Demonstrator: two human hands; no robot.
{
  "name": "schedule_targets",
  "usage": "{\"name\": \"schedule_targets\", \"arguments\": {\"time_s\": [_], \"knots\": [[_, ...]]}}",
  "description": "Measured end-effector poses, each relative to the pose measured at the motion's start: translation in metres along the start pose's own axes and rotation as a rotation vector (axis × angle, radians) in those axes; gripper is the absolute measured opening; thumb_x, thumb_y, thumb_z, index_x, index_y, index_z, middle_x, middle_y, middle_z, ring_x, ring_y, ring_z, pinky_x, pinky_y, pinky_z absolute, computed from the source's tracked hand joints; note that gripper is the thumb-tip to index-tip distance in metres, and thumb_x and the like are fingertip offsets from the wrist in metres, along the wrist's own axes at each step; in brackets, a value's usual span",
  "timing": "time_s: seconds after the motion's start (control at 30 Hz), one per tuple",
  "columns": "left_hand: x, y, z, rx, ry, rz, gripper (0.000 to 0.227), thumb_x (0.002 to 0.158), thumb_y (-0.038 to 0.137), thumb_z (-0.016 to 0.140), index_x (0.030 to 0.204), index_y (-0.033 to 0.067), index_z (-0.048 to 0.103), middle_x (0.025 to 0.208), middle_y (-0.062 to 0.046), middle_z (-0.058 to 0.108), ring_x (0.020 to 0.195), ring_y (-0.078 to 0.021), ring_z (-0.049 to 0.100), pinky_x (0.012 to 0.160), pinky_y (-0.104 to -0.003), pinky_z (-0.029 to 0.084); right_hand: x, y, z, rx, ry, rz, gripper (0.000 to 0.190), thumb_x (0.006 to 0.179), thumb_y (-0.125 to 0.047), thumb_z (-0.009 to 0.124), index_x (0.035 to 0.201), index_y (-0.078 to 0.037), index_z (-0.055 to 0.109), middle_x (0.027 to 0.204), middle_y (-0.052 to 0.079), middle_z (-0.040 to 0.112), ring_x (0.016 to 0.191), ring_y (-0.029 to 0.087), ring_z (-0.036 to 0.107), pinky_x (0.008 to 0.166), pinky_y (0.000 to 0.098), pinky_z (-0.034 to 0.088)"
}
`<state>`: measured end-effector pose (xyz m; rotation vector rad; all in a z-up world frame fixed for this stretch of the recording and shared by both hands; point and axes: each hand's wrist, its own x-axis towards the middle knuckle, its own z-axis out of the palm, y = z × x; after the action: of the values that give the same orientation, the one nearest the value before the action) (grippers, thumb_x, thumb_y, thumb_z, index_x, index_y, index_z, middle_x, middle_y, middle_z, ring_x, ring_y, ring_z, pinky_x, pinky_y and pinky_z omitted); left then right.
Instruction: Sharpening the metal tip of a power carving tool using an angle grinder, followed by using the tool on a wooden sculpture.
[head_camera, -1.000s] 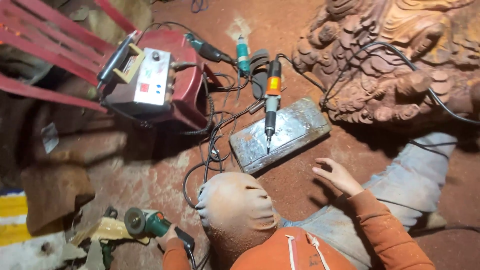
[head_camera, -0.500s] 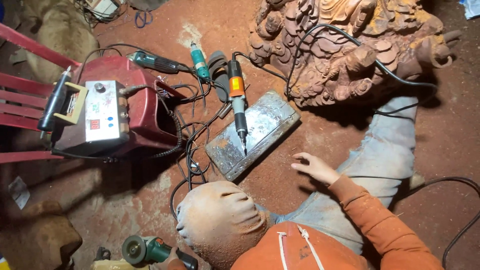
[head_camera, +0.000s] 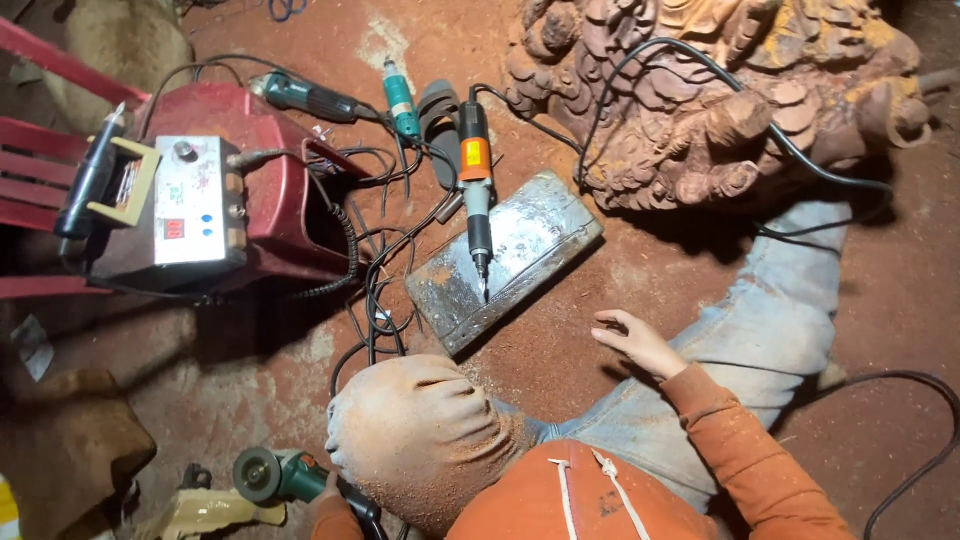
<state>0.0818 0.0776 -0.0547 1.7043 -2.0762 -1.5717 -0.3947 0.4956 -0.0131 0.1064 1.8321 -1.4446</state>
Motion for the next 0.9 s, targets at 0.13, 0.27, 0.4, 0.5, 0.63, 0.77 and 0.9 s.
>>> {"name": "schedule_targets", "arguments": {"time_s": [0.13,0.27,0.4,0.5,0.63,0.77,0.9], "knots": [[-0.003,-0.001,-0.010,-0.023,-0.031,0.080,0.065,0.097,0.024,0.052,0.155,0.0000,0.034,0.152,-0.031,0.040,0.141,-0.0465,0.037,0.114,-0.060,0.031,0.007,0.007,-0.004,-0.027,-0.026,0.008,0.067,0.086,-0.035,0.078,0.140,-0.002,0.057,0.142,0.029,0.054,0.133,0.044,0.050,0.109,0.0512,0.041],[0.012,-0.010,-0.004,-0.049,-0.068,0.159,0.062,0.099,0.024,0.048,0.154,-0.0020,0.035,0.152,-0.033,0.039,0.141,-0.0470,0.036,0.116,-0.060,0.030,0.008,0.007,-0.007,-0.047,-0.021,0.007,0.066,0.086,-0.035,0.078,0.139,-0.003,0.059,0.140,0.028,0.057,0.131,0.041,0.053,0.108,0.0497,0.043],[0.045,-0.019,-0.002,-0.063,-0.104,0.236,0.059,0.101,0.023,0.043,0.153,-0.0039,0.037,0.153,-0.034,0.039,0.142,-0.0474,0.034,0.117,-0.059,0.028,0.002,-0.003,-0.006,-0.002,-0.005,0.002,0.065,0.086,-0.033,0.077,0.140,-0.002,0.057,0.141,0.029,0.055,0.132,0.041,0.051,0.109,0.0511,0.041],[0.067,-0.007,-0.006,-0.057,-0.133,0.299,0.057,0.103,0.023,0.040,0.152,-0.0054,0.038,0.153,-0.035,0.039,0.143,-0.0477,0.033,0.118,-0.058,0.027,0.004,-0.005,-0.007,-0.032,-0.020,0.003,0.066,0.086,-0.034,0.077,0.140,-0.001,0.057,0.140,0.030,0.056,0.132,0.043,0.051,0.110,0.0523,0.040],[0.109,0.055,-0.011,-0.017,-0.205,0.385,0.055,0.105,0.022,0.035,0.151,-0.0074,0.039,0.153,-0.036,0.038,0.143,-0.0482,0.032,0.120,-0.058,0.025,0.019,-0.008,-0.006,-0.059,-0.039,-0.012,0.065,0.087,-0.036,0.076,0.140,-0.003,0.058,0.139,0.029,0.057,0.131,0.042,0.052,0.110,0.0523,0.040],[0.134,0.177,0.006,0.016,-0.285,0.458,0.054,0.107,0.022,0.031,0.150,-0.0093,0.040,0.153,-0.037,0.038,0.144,-0.0486,0.031,0.121,-0.057,0.024,0.028,-0.029,-0.010,-0.064,-0.021,-0.088,0.060,0.089,-0.036,0.073,0.139,-0.006,0.059,0.136,0.026,0.059,0.130,0.039,0.054,0.108,0.0508,0.042],[0.120,0.375,0.058,0.572,-0.090,0.790,0.049,0.090,0.036,0.080,0.135,0.0213,0.067,0.129,-0.006,0.069,0.125,-0.0275,0.061,0.108,-0.040,0.046,0.031,-0.027,-0.010,0.064,0.026,-0.156,0.055,0.092,-0.027,0.072,0.138,-0.003,0.058,0.135,0.026,0.059,0.128,0.036,0.055,0.106,0.0475,0.043]]}}
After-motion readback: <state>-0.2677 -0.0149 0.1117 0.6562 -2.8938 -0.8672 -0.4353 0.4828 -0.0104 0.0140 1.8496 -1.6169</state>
